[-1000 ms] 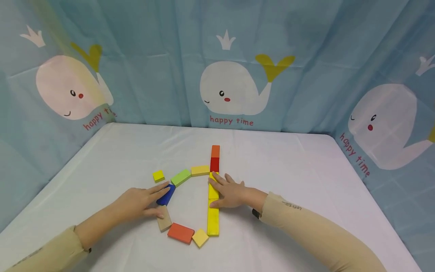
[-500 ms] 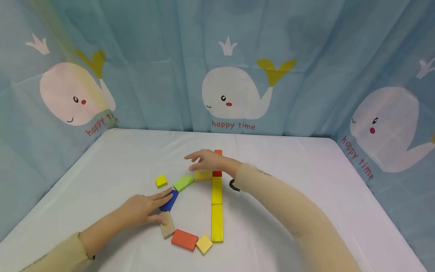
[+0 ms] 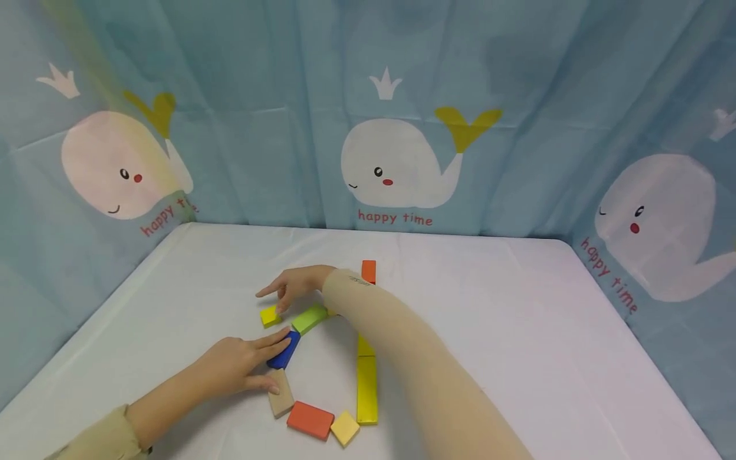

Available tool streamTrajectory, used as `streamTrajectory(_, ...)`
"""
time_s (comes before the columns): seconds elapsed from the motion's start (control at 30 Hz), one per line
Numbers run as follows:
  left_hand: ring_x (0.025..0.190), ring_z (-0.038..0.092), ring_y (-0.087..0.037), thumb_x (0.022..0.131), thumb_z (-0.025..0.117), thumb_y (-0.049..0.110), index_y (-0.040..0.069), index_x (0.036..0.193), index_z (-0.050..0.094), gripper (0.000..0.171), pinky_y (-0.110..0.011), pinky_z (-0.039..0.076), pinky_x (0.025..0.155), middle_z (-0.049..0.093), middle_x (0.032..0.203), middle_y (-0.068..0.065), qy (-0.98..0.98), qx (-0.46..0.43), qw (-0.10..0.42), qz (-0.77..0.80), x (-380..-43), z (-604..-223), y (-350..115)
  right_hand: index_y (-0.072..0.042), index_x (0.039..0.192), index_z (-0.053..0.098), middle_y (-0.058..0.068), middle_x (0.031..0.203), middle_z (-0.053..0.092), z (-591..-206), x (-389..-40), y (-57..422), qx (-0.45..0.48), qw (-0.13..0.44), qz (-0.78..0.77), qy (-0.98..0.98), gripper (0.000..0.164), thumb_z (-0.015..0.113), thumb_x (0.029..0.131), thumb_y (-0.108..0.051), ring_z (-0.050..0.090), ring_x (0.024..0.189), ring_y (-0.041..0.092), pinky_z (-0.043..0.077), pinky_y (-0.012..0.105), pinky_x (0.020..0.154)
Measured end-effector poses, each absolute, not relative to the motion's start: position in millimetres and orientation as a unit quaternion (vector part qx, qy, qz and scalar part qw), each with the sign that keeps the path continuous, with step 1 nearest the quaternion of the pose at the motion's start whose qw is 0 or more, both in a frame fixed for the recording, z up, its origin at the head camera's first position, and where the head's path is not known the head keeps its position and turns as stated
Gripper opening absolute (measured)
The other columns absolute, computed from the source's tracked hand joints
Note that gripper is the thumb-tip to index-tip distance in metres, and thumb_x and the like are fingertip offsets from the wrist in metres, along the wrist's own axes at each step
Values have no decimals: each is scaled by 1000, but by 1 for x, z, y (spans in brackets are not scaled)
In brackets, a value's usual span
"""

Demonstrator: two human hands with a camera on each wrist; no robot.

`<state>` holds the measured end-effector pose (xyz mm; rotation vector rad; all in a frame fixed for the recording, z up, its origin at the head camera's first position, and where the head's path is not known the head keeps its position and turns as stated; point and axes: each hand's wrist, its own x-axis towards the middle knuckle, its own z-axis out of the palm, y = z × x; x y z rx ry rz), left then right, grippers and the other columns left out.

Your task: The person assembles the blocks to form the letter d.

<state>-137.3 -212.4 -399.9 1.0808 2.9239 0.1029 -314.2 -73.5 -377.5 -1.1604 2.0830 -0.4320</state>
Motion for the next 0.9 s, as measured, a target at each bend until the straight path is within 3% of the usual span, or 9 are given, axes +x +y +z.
streamTrajectory(0.17, 50, 44, -7, 84, 55, 68, 7, 133, 60, 78, -27, 44, 52, 53, 141, -8, 936, 349, 8, 36, -138, -400, -212, -32, 145, 46, 0, 123, 52, -379, -311, -84, -467, 365, -111, 798, 63, 71, 89, -22, 46, 107, 8, 35, 20, 94)
streamTrajectory(0.27, 49, 41, -5, 84, 55, 67, 7, 133, 60, 78, -26, 43, 51, 53, 141, -9, 936, 350, 7, 37, -138, -400, -211, -27, 142, 51, -2, 122, 53, -380, -311, -86, -486, 370, -104, 785, 56, 70, 90, -16, 44, 102, 8, 35, 18, 89)
streamTrajectory(0.4, 49, 41, -5, 84, 56, 67, 6, 132, 61, 78, -26, 44, 52, 54, 140, -9, 936, 349, 5, 40, -138, -399, -212, -20, 133, 62, 0, 126, 54, -380, -309, -86, -481, 359, -110, 792, 43, 69, 91, -15, 47, 107, 10, 37, 20, 94)
streamTrajectory(0.6, 49, 39, -4, 83, 56, 68, 6, 133, 60, 79, -25, 42, 51, 54, 140, -8, 938, 345, 5, 36, -138, -398, -210, -12, 109, 60, 2, 106, 57, -378, -304, -75, -420, 303, -148, 843, 27, 75, 86, -17, 51, 96, 14, 42, 21, 85)
streamTrajectory(0.9, 54, 50, -9, 82, 58, 68, 6, 133, 60, 80, -27, 44, 53, 54, 140, -9, 942, 333, 14, 32, -137, -397, -210, -10, 105, 62, 2, 95, 57, -366, -301, -38, -378, 219, -183, 881, 20, 73, 89, -16, 51, 87, 16, 43, 23, 75)
